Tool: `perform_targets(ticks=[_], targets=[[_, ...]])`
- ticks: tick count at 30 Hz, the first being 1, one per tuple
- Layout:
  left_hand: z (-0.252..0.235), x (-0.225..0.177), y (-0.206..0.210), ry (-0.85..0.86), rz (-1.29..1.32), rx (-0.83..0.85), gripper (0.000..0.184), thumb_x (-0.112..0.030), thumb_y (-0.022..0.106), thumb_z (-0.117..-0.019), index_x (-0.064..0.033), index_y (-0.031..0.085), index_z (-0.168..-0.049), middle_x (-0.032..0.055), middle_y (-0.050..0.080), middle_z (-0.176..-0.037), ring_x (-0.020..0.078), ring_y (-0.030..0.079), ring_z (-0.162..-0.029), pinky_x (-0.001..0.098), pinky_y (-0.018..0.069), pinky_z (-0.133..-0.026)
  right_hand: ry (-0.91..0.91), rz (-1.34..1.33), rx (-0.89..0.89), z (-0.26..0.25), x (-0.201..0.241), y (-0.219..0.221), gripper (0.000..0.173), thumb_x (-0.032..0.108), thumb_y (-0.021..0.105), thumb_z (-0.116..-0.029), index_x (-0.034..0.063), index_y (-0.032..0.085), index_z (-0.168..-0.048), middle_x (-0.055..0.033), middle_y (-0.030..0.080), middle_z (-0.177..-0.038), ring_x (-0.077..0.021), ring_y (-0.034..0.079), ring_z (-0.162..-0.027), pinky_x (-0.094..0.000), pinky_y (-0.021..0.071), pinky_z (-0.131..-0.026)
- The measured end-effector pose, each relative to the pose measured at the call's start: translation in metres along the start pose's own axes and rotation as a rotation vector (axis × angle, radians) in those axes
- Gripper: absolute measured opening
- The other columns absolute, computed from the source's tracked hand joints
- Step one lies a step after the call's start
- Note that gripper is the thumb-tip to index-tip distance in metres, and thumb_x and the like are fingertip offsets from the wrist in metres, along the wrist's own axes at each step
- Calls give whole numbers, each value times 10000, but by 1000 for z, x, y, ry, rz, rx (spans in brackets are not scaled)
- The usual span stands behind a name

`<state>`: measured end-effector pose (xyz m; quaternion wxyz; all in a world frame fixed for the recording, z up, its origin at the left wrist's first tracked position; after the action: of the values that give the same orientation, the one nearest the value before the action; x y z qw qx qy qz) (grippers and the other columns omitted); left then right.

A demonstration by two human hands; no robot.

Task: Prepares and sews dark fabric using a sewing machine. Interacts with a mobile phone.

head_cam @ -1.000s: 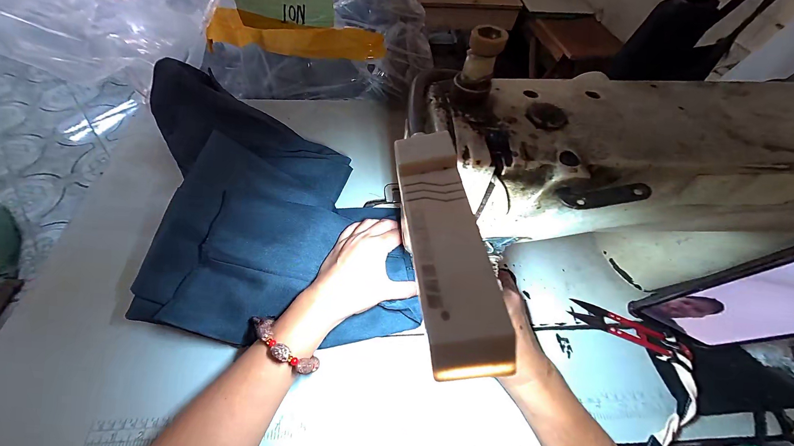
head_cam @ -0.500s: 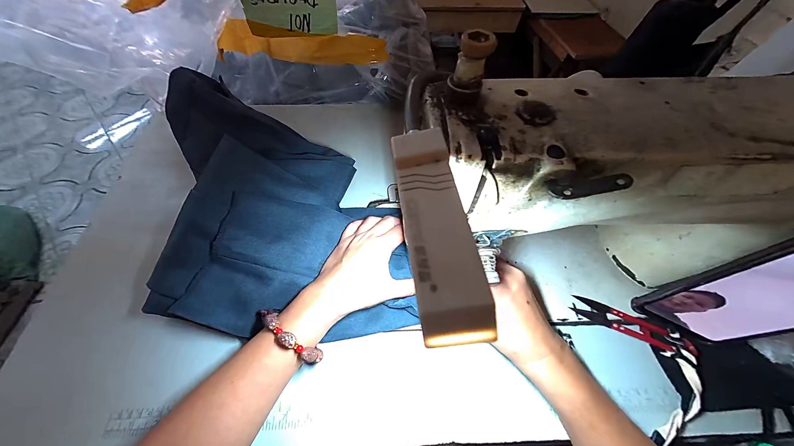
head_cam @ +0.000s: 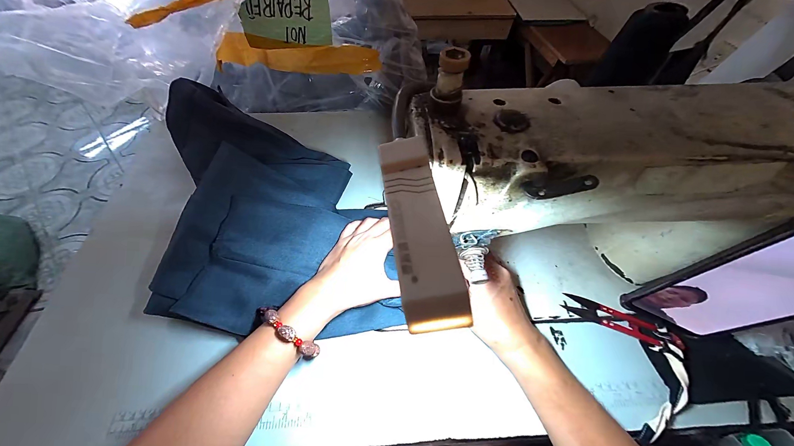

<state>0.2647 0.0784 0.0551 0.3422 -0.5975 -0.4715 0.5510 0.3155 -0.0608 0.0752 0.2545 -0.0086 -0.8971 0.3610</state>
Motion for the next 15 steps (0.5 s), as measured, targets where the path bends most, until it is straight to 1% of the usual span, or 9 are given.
perform_targets(ticks=[2, 4, 5, 7, 9, 12, 15], targets=[[0, 0, 0, -2, 2, 6, 748, -691, 675, -807, -92, 690, -1256, 75, 664, -1284, 237, 569, -1264, 501, 368, -1099, 2, 8, 13, -1, 1, 0, 113, -8, 594, -866, 2, 685, -799, -129, 695, -855, -252, 700, -857, -355, 574, -785], [0, 0, -1, -1, 11, -7, 728, -684, 688, -797, -92, 704, -1220, 76, 676, -1239, 239, 582, -1234, 497, 382, -1081, 3, 14, 37, 0, 2, 2, 106, 19, 605, -870, 1, 681, -798, -131, 682, -832, -265, 695, -838, -386, 570, -759], [0, -1, -2, -3, 19, -8, 720, -679, 691, -796, -93, 706, -1215, 75, 676, -1240, 238, 580, -1240, 497, 381, -1085, 4, 11, 54, 0, 2, 3, 110, 37, 609, -877, 5, 706, -835, -126, 688, -848, -268, 695, -850, -403, 567, -764], [0, -1, -1, -12, 25, 2, 730, -684, 687, -798, -92, 703, -1225, 73, 672, -1266, 233, 569, -1264, 490, 368, -1100, 5, -1, 85, 1, 4, 5, 167, 63, 602, -890, 55, 760, -943, -96, 719, -916, -254, 696, -925, -413, 552, -822], [0, -1, -1, -16, 26, 9, 741, -689, 684, -799, -82, 697, -1225, 75, 671, -1257, 234, 568, -1262, 485, 362, -1108, -10, -9, 100, 0, 7, 6, 226, 53, 590, -896, 102, 791, -987, -75, 743, -969, -241, 695, -984, -413, 540, -869], [-1, -1, -2, -25, 27, 24, 750, -687, 690, -800, -63, 699, -1216, 89, 669, -1243, 241, 572, -1244, 480, 364, -1097, -33, 1, 104, 0, 9, 8, 224, 44, 593, -897, 117, 798, -951, -73, 745, -954, -237, 696, -984, -408, 536, -871], [-1, -1, -2, -29, 26, 36, 745, -685, 691, -802, -64, 699, -1214, 80, 669, -1242, 232, 570, -1245, 469, 355, -1108, -39, 2, 114, 0, 9, 10, 212, 49, 594, -901, 114, 794, -933, -77, 743, -943, -240, 696, -973, -417, 532, -854]])
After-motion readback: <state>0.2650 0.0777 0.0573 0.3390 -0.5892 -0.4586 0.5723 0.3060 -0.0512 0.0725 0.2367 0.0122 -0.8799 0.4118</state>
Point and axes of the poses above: each hand's wrist, its own z-axis away from the middle knuckle, its own y-axis out of the palm, x = y × z, the point moved 10 cm from there along -z, towards the middle knuckle
